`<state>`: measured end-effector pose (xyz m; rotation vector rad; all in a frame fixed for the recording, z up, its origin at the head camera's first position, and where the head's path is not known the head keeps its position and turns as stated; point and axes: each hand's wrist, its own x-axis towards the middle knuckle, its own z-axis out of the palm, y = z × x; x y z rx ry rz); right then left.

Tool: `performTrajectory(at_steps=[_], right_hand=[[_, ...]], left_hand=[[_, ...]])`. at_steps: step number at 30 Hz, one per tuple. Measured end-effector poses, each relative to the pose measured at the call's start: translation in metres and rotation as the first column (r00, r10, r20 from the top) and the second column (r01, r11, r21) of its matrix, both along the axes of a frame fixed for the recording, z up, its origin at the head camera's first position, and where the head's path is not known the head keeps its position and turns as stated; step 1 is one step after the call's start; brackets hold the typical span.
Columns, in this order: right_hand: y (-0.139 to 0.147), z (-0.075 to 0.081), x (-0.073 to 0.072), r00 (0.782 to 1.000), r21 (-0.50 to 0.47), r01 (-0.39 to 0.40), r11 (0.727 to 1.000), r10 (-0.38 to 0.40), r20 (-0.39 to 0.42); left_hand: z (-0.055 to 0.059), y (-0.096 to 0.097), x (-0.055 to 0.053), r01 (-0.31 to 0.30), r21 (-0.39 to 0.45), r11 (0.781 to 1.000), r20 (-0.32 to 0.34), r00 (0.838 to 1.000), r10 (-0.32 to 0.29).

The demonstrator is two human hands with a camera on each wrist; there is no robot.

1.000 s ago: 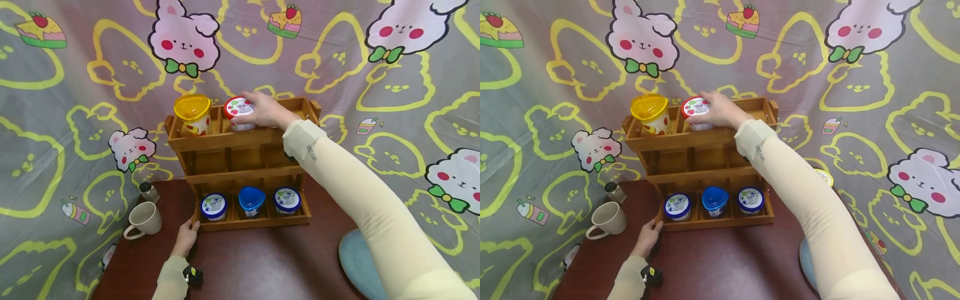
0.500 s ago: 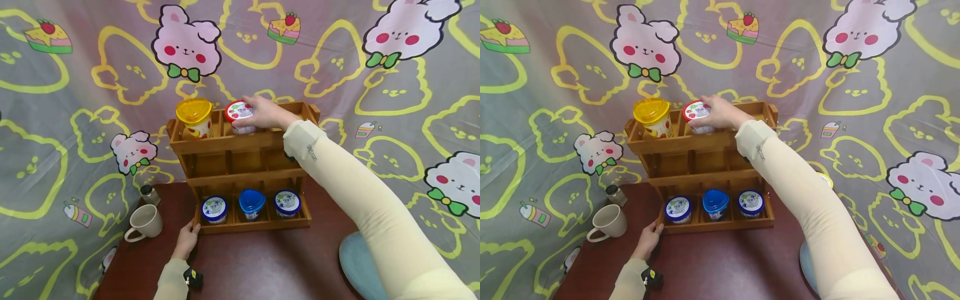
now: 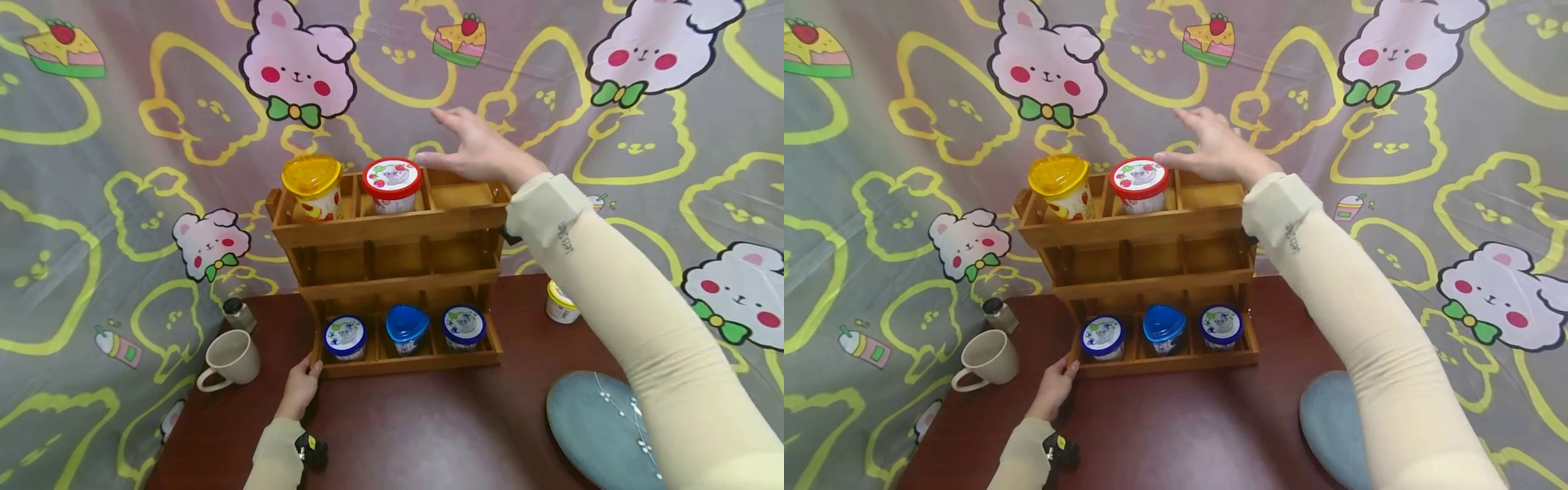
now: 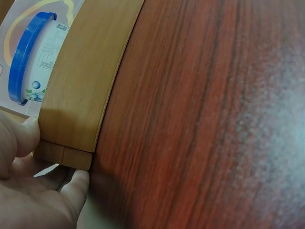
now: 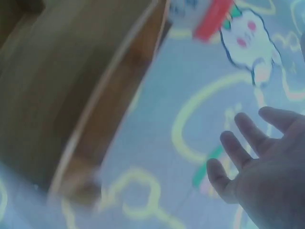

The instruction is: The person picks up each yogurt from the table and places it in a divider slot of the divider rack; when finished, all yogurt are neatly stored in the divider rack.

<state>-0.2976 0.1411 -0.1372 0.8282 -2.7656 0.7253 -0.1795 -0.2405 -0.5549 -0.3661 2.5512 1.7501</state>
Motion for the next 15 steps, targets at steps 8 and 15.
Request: performTrajectory(at_steps=[8,15], right_hand=[[0.095,-0.022,0.025,0.977,-0.209,0.125,0.970,-0.157,-0.146],[0.179,-0.093,0.041,0.940,-0.267,0.312,0.912,-0.338,-0.055]], left_hand=[[0.001,0.001,-0.002,-0.001,0.004,1.000,0.028,1.000,0.001],[0.001,0.000,-0.006,-0.001,0.002,1.000,0.041,0.999,0.000]])
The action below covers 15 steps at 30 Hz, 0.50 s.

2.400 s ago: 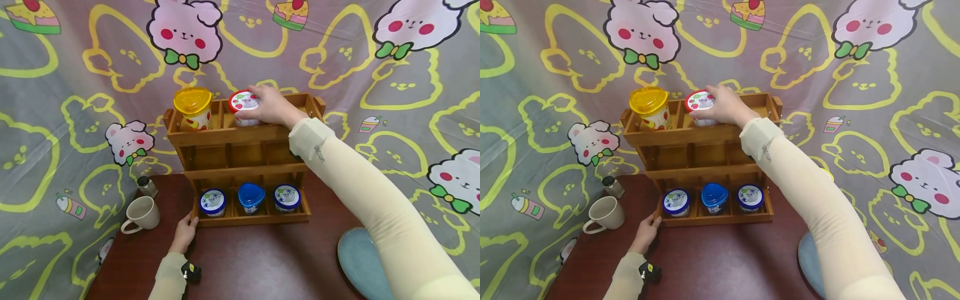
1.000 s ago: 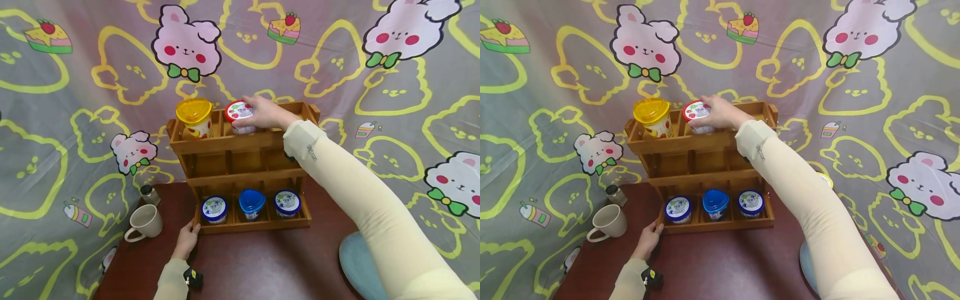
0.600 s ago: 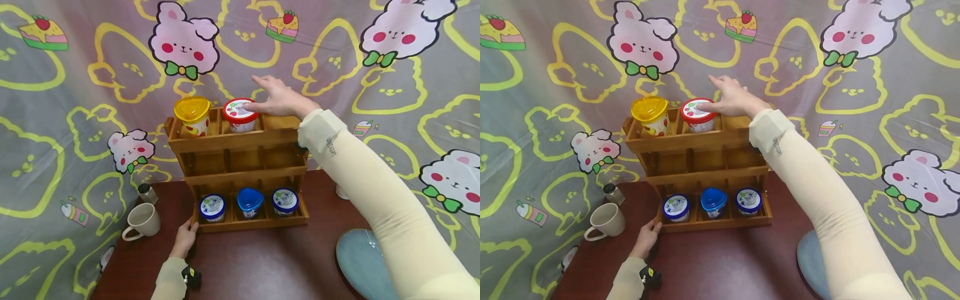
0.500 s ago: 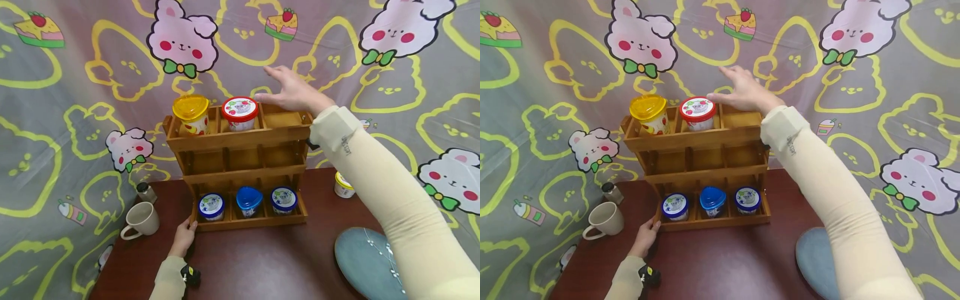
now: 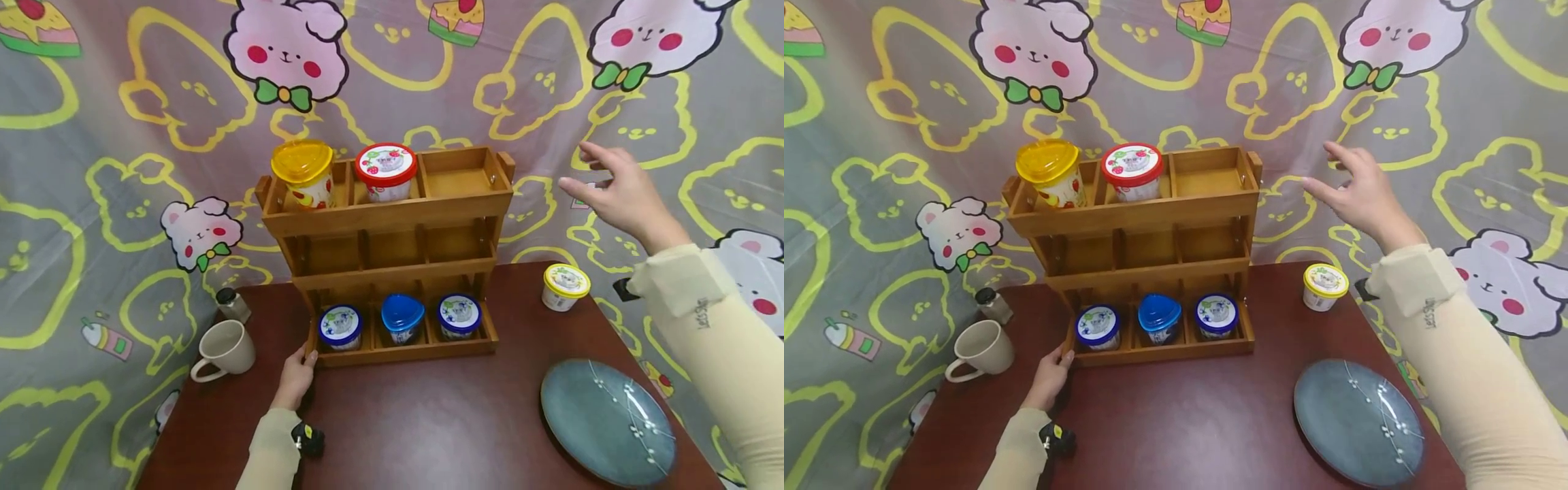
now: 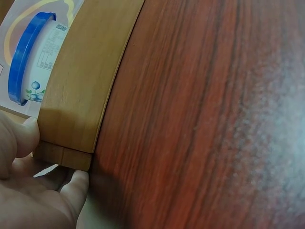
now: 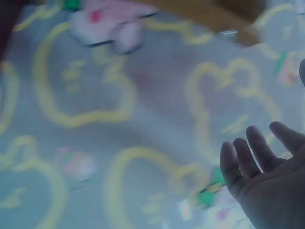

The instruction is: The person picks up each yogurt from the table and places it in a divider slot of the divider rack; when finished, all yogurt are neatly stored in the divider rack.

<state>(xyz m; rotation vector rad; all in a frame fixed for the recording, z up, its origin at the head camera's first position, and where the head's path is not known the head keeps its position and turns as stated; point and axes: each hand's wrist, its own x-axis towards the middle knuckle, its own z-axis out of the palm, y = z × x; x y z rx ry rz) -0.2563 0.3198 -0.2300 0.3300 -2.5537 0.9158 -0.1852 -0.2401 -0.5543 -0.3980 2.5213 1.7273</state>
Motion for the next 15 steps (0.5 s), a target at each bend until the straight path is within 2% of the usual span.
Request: performTrajectory(at_steps=[5,8,11,15], right_hand=[[0.047,-0.065,0.005,0.991,0.001,0.054,0.999,-0.054,0.123],[0.070,-0.104,0.006,0.972,-0.002,0.068,0.998,-0.066,0.226],[0.088,-0.142,0.004,0.942,0.008,0.079,0.997,-0.077,0.328],[0.103,-0.183,0.002,0.879,0.004,0.108,0.994,-0.097,0.467]], left_hand=[[0.001,-0.001,-0.003,-0.001,-0.013,1.000,-0.020,1.000,0.001],[0.002,0.000,-0.004,0.001,-0.017,1.000,-0.026,1.000,-0.002],[0.001,0.000,-0.003,-0.007,-0.014,1.000,-0.009,1.000,0.007],[0.001,0.001,-0.001,-0.018,-0.015,1.000,0.008,1.000,0.018]])
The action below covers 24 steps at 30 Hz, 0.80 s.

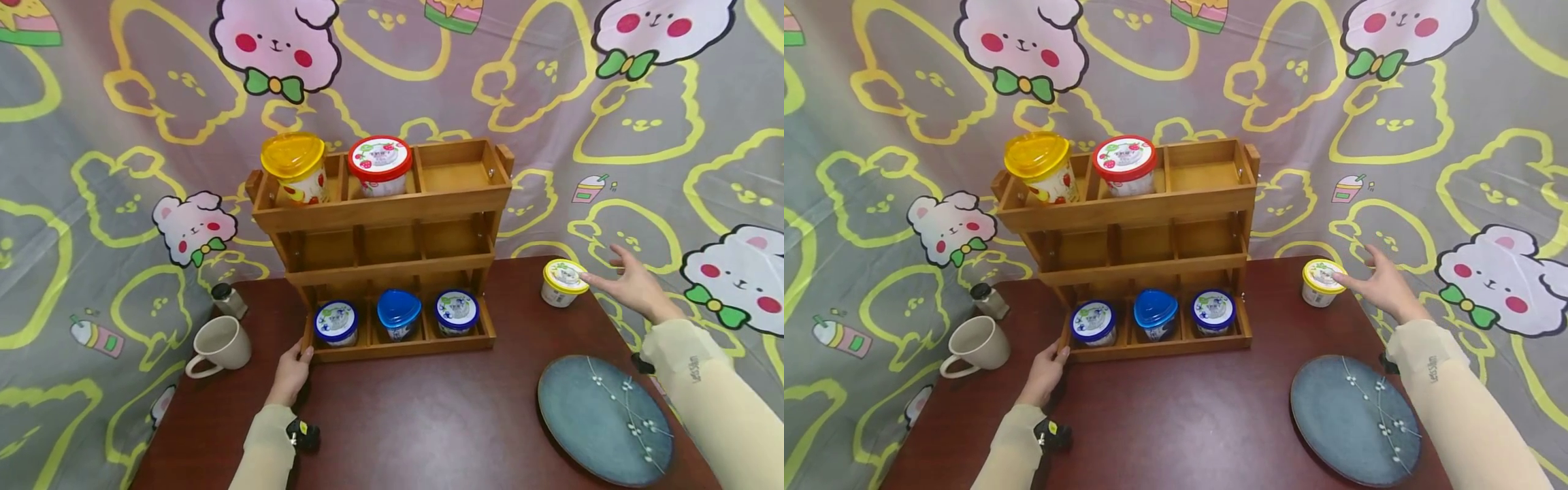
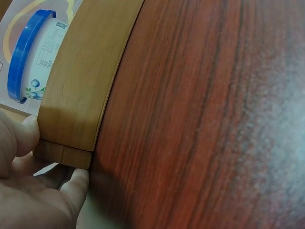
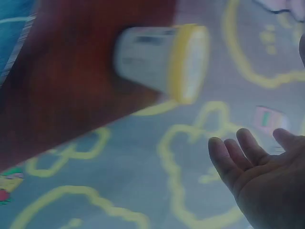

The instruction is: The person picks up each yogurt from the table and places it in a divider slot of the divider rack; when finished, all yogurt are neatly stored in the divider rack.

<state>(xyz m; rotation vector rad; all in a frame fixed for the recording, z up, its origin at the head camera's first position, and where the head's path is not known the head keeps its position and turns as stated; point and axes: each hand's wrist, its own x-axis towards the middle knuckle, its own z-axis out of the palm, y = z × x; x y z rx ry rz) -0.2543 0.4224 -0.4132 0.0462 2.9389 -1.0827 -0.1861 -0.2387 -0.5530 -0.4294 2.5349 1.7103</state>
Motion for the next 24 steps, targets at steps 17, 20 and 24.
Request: performTrajectory(at_steps=[17,20,24], right_hand=[[-0.003,-0.083,-0.041,0.995,-0.132,0.019,0.991,-0.005,0.104],[-0.003,-0.089,-0.046,0.998,-0.162,0.025,0.986,-0.016,0.058],[-0.003,-0.094,-0.051,0.999,-0.195,0.041,0.980,-0.036,0.030]], left_hand=[[-0.001,-0.004,0.004,-0.007,-0.014,1.000,0.020,1.000,0.008],[0.000,-0.002,0.002,-0.010,-0.015,1.000,0.007,1.000,0.010],[-0.001,0.000,0.000,-0.019,-0.015,1.000,-0.010,1.000,0.019]])
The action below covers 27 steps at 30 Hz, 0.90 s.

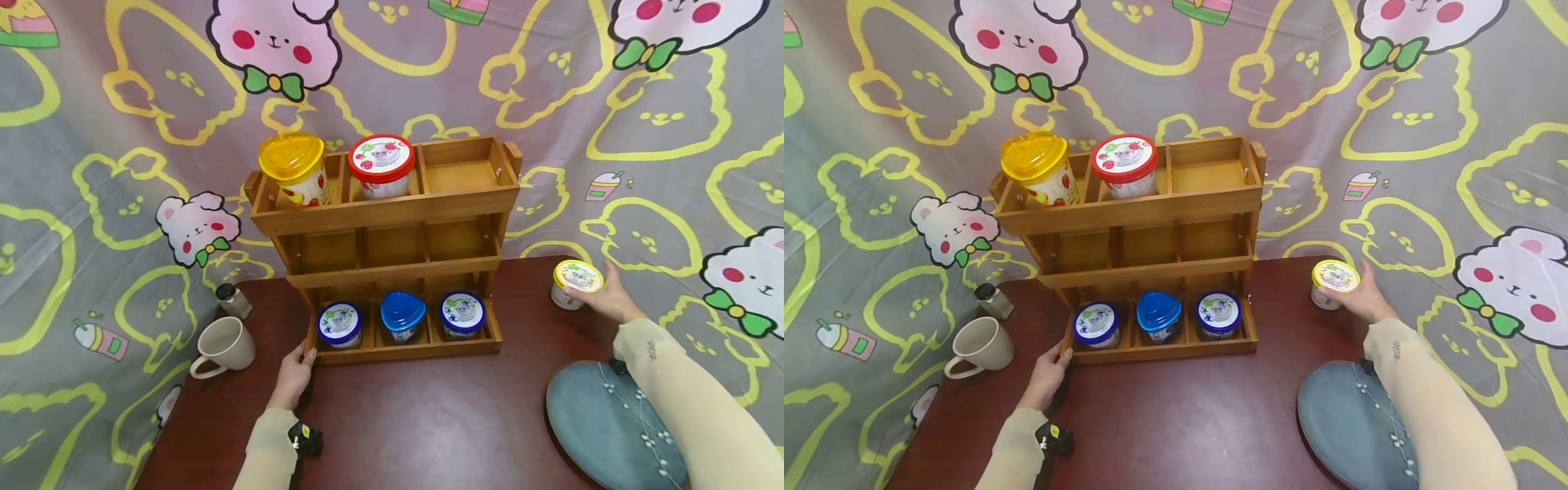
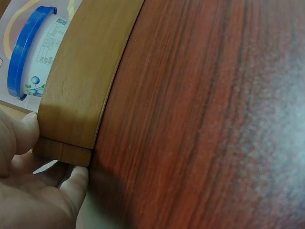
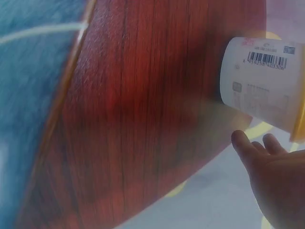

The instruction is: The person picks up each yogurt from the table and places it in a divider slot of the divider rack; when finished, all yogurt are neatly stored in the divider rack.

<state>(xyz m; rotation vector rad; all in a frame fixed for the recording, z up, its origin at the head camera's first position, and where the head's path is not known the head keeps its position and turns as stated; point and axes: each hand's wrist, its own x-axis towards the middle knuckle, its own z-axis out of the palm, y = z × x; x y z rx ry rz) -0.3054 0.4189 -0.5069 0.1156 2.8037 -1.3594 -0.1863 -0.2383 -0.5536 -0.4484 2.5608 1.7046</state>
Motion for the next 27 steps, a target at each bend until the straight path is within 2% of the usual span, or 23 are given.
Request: performTrajectory(at_steps=[7,14,19,27], right_hand=[[-0.001,-0.006,-0.004,0.999,-0.016,0.037,0.999,-0.037,0.012],[0.003,-0.011,-0.010,0.999,0.013,0.016,1.000,-0.015,-0.051],[0.001,-0.014,-0.011,0.996,-0.015,0.000,1.000,-0.001,-0.088],[0.004,-0.022,-0.012,0.997,-0.016,0.010,1.000,-0.011,-0.082]], left_hand=[[0.002,0.001,0.001,-0.009,0.009,1.000,0.025,1.000,0.009],[0.002,0.001,0.001,-0.007,0.005,1.000,0.021,1.000,0.006],[0.004,0.002,0.001,-0.025,0.005,1.000,0.028,0.999,0.025],[0.001,0.004,-0.001,-0.034,0.019,0.999,0.028,0.999,0.034]])
